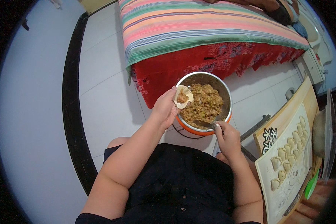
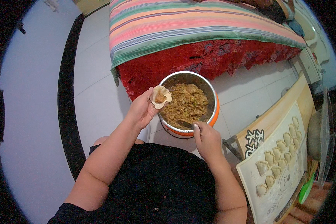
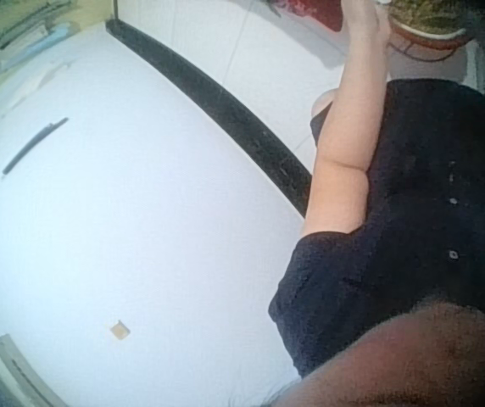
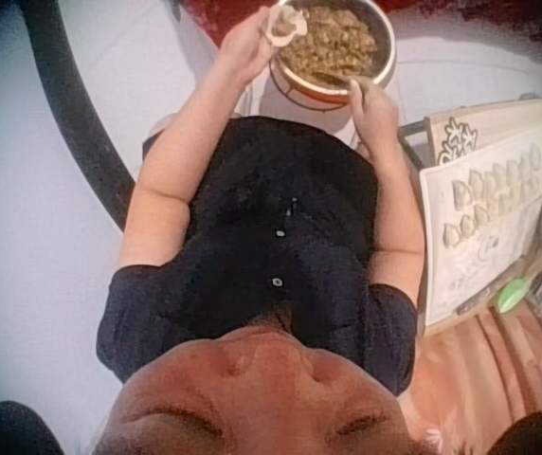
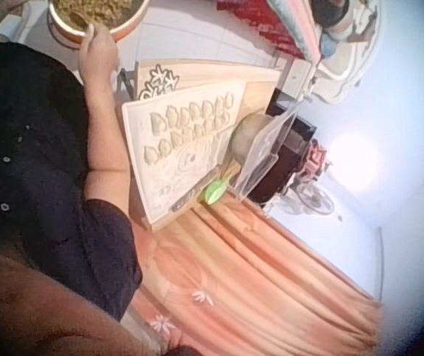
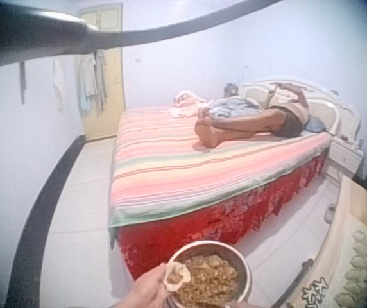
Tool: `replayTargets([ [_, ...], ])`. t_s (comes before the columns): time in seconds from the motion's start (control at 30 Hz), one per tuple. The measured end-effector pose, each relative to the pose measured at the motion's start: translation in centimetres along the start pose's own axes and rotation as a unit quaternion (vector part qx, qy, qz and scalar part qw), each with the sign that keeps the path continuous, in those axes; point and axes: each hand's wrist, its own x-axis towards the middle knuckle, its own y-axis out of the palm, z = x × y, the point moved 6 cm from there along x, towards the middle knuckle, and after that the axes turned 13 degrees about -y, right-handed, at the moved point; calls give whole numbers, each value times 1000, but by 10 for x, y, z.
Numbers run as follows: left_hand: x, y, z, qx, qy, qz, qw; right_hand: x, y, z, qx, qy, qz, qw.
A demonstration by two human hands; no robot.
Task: The person sits on the floor and makes dumplings by hand. They scoop filling from a metal bowl onto round dough wrappers, fold the wrappers, and seal the edges to form dumplings, which are then placed on a wooden board.
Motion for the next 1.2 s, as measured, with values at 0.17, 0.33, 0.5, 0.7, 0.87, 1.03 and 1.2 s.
replayTargets([
  [0.17,-1,4,0,1,2,-1,1000,5,9,-4,30,45,23,998],
  [0.33,0,-1,-1,7,3,-9,1000,4,14,-23,200,169,-27,965],
  [0.5,-1,-3,-3,6,5,-17,1000,0,24,-46,368,265,-77,888],
  [0.7,1,-5,-5,-14,2,-6,1000,-4,33,-64,427,305,-115,844],
  [0.87,0,-5,-6,-14,4,-1,1000,1,28,-52,301,197,-116,926],
  [1.03,1,-5,-5,-16,3,8,1000,-1,32,-39,161,125,-49,978],
  [1.2,3,-5,-5,-21,5,14,1000,-2,33,-27,134,85,-3,987],
])
